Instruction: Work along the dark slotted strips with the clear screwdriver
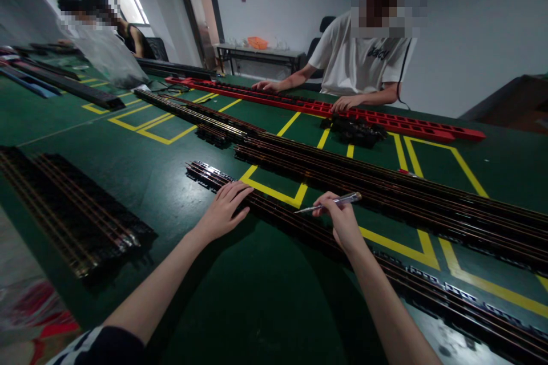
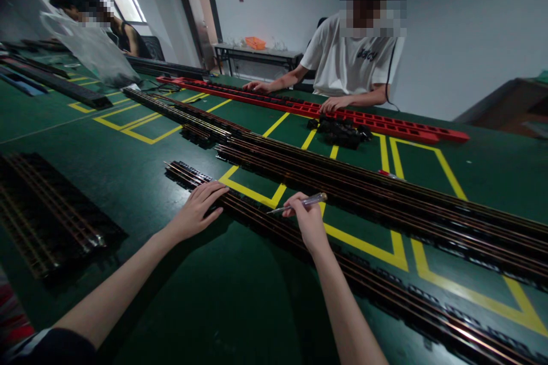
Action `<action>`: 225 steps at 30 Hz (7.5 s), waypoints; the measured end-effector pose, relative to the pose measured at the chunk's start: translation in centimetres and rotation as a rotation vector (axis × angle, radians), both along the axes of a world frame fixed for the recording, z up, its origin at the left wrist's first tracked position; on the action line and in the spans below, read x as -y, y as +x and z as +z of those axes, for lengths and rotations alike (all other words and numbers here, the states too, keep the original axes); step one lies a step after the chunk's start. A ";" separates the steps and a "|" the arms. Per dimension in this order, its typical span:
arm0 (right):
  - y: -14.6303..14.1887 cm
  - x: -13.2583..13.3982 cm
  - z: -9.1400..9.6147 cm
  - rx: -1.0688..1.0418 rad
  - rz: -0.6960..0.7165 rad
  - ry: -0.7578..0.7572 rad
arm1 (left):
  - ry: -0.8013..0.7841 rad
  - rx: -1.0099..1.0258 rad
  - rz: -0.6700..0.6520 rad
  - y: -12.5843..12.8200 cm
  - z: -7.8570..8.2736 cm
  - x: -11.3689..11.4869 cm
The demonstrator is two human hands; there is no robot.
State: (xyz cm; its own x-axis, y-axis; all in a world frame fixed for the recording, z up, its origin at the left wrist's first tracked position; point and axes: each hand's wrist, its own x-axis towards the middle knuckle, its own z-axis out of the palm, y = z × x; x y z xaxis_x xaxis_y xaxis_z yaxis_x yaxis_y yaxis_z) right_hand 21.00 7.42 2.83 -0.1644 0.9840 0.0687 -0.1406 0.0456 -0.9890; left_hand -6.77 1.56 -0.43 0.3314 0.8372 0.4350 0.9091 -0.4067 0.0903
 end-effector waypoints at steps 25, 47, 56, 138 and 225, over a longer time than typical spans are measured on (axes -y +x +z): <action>0.0 0.0 0.1 0.008 -0.002 0.003 | -0.002 0.007 0.002 0.0 0.0 0.0; 0.0 0.1 0.1 0.007 0.001 0.018 | -0.029 0.014 0.008 0.0 0.1 0.0; 0.0 0.0 -0.2 0.004 -0.002 0.015 | -0.020 0.016 0.005 0.0 0.1 0.0; 0.4 -0.3 -0.6 0.003 0.052 0.030 | 0.016 -0.015 -0.002 -0.1 -0.1 0.0; 4.5 2.3 1.6 0.217 0.101 0.008 | 0.051 -0.146 -0.161 9.7 0.7 -1.4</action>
State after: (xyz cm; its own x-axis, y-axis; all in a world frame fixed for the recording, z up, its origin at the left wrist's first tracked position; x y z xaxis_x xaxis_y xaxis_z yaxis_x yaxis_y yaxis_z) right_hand 25.50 5.12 4.43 -0.2743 0.9612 0.0286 0.0713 0.0500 -0.9962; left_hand 2.90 2.97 0.30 0.5214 0.7469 0.4128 0.8341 -0.5482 -0.0616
